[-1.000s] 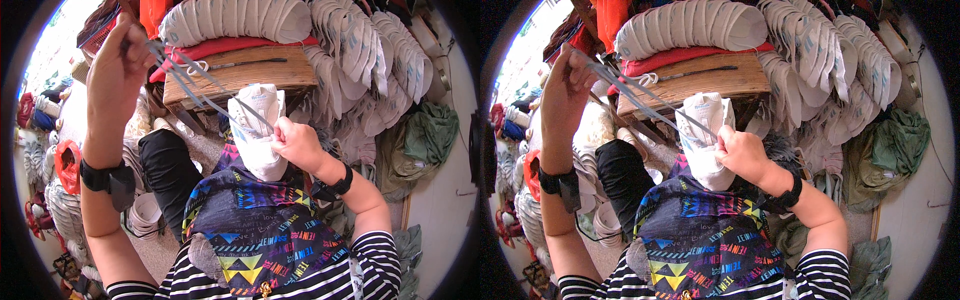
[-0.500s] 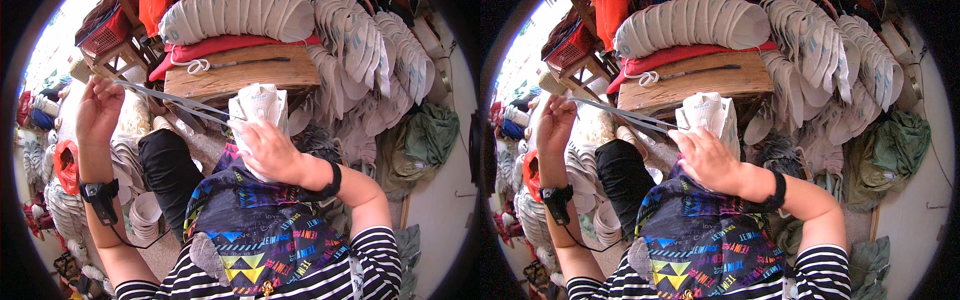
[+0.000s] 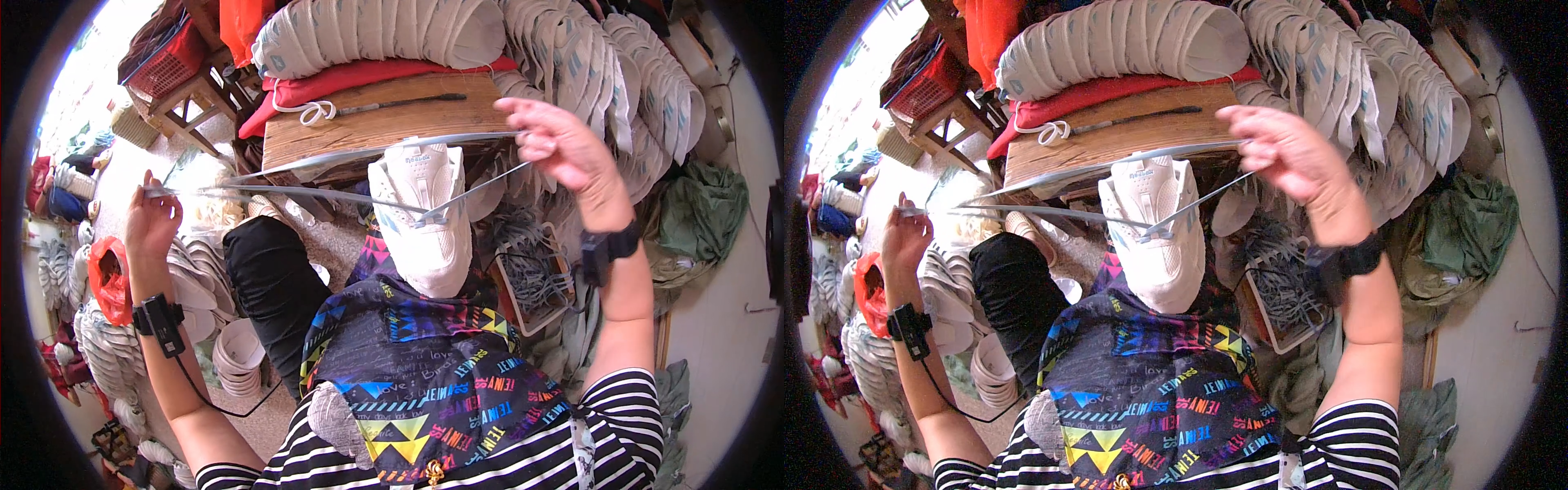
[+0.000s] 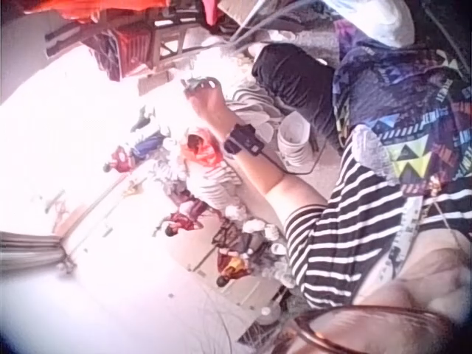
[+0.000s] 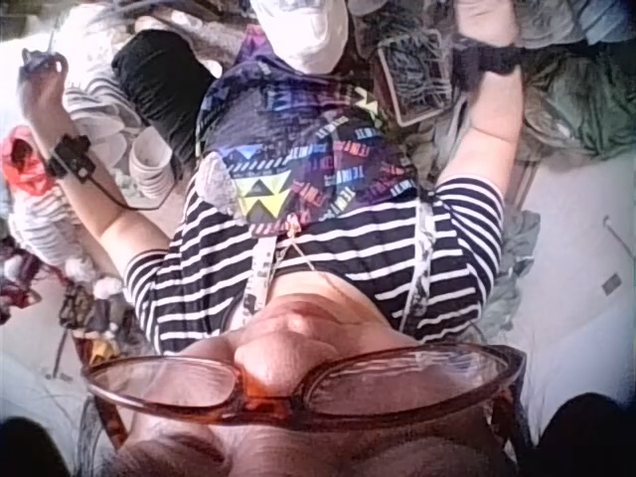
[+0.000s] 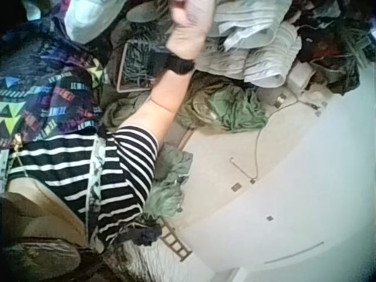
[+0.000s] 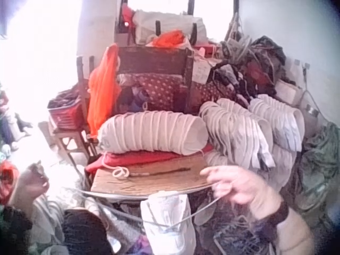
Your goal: Lacing a white sneaker while sitting in a manufacturing environment.
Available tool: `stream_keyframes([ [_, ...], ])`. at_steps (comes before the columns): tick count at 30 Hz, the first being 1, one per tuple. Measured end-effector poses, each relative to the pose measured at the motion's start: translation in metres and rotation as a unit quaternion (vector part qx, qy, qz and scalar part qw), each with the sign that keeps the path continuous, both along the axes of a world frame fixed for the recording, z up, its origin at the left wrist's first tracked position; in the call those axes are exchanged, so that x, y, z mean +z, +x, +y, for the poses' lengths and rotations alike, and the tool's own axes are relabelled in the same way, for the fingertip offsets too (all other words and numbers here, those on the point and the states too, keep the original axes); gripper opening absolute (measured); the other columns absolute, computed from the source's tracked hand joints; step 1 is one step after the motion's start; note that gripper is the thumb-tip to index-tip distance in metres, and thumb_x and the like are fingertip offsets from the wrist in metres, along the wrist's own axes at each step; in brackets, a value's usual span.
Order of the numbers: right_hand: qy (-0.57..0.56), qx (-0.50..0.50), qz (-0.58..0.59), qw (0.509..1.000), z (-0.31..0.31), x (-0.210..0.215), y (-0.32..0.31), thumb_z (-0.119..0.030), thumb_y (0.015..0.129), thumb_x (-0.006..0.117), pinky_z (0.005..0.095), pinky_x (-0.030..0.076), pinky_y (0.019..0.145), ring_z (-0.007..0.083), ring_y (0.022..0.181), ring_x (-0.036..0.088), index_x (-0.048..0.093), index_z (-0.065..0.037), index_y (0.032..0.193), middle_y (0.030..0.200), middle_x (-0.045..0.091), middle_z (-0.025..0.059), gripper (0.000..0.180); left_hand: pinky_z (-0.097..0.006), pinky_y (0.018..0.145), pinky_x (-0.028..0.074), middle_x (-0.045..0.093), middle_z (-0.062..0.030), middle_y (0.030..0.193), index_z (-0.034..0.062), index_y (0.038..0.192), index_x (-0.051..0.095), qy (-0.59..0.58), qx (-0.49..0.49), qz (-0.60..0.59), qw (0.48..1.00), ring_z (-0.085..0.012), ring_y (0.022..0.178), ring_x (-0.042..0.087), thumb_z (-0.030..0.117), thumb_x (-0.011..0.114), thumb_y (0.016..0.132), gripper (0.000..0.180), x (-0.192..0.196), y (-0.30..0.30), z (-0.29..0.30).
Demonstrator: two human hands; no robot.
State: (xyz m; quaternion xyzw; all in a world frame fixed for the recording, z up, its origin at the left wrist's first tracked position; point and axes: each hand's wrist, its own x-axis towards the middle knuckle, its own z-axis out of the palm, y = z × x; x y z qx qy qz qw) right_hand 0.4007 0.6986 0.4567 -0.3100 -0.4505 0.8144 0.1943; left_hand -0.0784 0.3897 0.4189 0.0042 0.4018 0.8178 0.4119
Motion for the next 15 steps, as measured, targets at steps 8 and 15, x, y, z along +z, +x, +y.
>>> stream_keyframes([
  [8, 0.014, -0.223, -0.160, 0.962, 0.115, 0.002, 0.234, -0.011, 0.093, 0.058, 0.0164, 0.024, 0.040, 0.0003, 0.048, 0.034, 0.059, 0.001, 0.119, 0.079, 0.054, -0.0023, 0.028, -0.026, 0.049, 0.027, 0.037, 0.0010, 0.063, 0.0029, 0.103, 0.056, -0.078, 0.110, -0.057, 0.989, -0.0117, 0.052, 0.029, 0.008, 0.045, 0.096, 0.014, -0.111, -0.160, -0.095],
  [15, 0.114, -0.393, -0.161, 0.898, 0.137, 0.042, 0.350, -0.005, 0.097, 0.051, 0.0174, 0.024, 0.040, 0.0010, 0.051, 0.033, 0.053, 0.003, 0.127, 0.079, 0.050, -0.0029, 0.032, -0.024, 0.043, 0.025, 0.034, 0.0046, 0.059, 0.0056, 0.092, 0.057, -0.137, 0.209, 0.066, 0.966, -0.0102, 0.045, 0.027, 0.012, 0.044, 0.097, 0.015, -0.113, -0.266, -0.236],
])
